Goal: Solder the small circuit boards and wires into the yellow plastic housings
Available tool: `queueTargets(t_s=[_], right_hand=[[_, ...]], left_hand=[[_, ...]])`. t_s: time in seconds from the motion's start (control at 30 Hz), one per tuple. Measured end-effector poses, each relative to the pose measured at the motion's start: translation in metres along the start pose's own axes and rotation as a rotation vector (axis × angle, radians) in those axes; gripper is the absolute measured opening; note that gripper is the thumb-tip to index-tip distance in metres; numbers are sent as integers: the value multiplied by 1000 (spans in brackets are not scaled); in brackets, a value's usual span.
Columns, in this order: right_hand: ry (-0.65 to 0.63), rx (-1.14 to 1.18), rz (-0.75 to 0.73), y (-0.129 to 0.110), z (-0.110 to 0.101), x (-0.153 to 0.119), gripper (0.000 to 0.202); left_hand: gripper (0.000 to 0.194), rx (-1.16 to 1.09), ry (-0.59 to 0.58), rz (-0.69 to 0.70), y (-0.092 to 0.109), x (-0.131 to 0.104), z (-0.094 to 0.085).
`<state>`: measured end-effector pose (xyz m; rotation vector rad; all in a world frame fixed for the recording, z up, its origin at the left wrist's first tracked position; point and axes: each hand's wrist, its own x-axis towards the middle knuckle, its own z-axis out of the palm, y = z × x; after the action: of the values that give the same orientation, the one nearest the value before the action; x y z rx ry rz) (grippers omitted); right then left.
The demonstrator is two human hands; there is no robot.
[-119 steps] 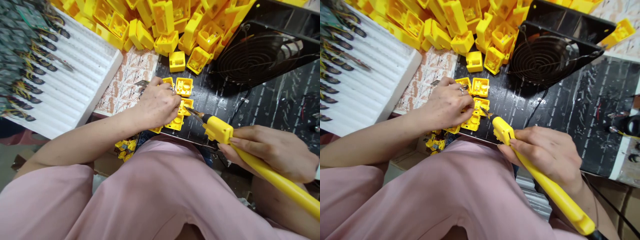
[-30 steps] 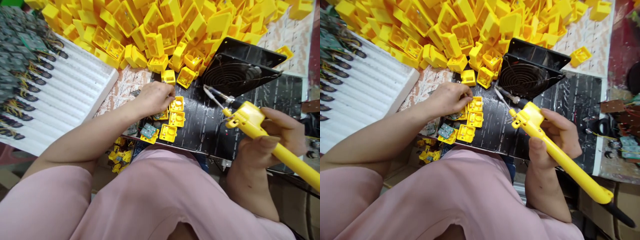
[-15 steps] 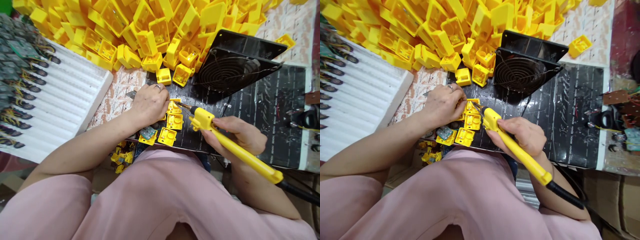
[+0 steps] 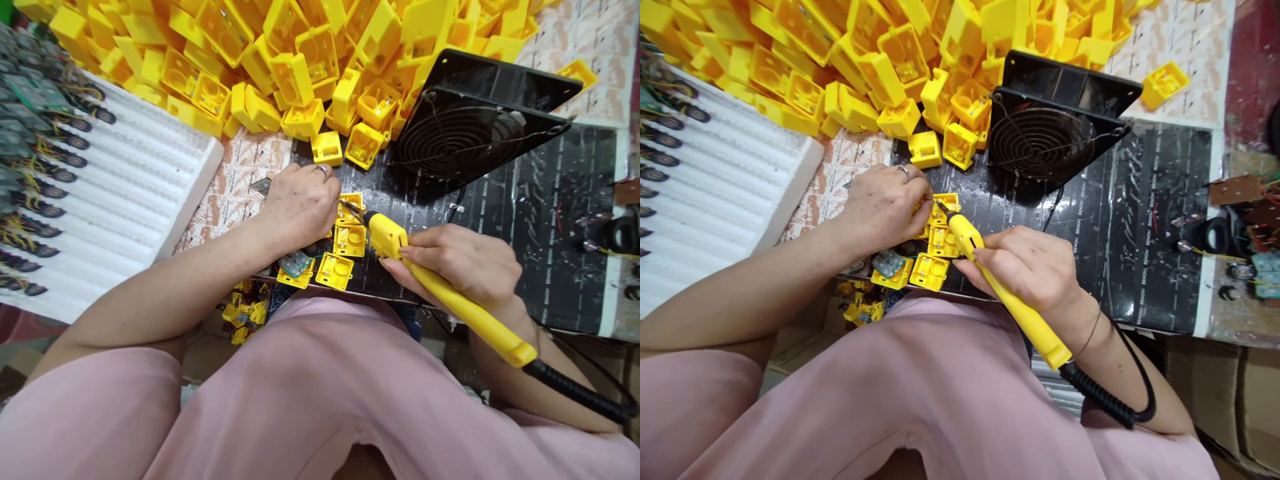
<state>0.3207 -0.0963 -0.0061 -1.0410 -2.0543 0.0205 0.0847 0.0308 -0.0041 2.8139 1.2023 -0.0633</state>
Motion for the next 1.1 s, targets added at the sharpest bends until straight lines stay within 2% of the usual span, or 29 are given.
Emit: queueTargets(t_s=[0.07,0.17,0.33,0.5,0.73,0.9,1.1], right_hand=[[7,-11,32,2,-5,-1,19],[43,-55,97,4,-10,-4,19],[72,-49,40,5,-8,-5,26],[108,-18,11,6,1,-2,26],[37,-29,-53,5,5,6,27],[71,-51,33,3,-7,3,25],[112,-29,51,6,-9,-7,24]], left_hand=[[41,-6,-25,-7,1,1,-3],[41,-41,22,21,-2,0,-2],[34,-75,80,23,-7,-1,4],[33,60,125,78,-6,-1,5],[33,107,57,81,-1,1,-3],[35,79,78,79,-3,1,-1],[31,122,140,133,-10,-1,3]])
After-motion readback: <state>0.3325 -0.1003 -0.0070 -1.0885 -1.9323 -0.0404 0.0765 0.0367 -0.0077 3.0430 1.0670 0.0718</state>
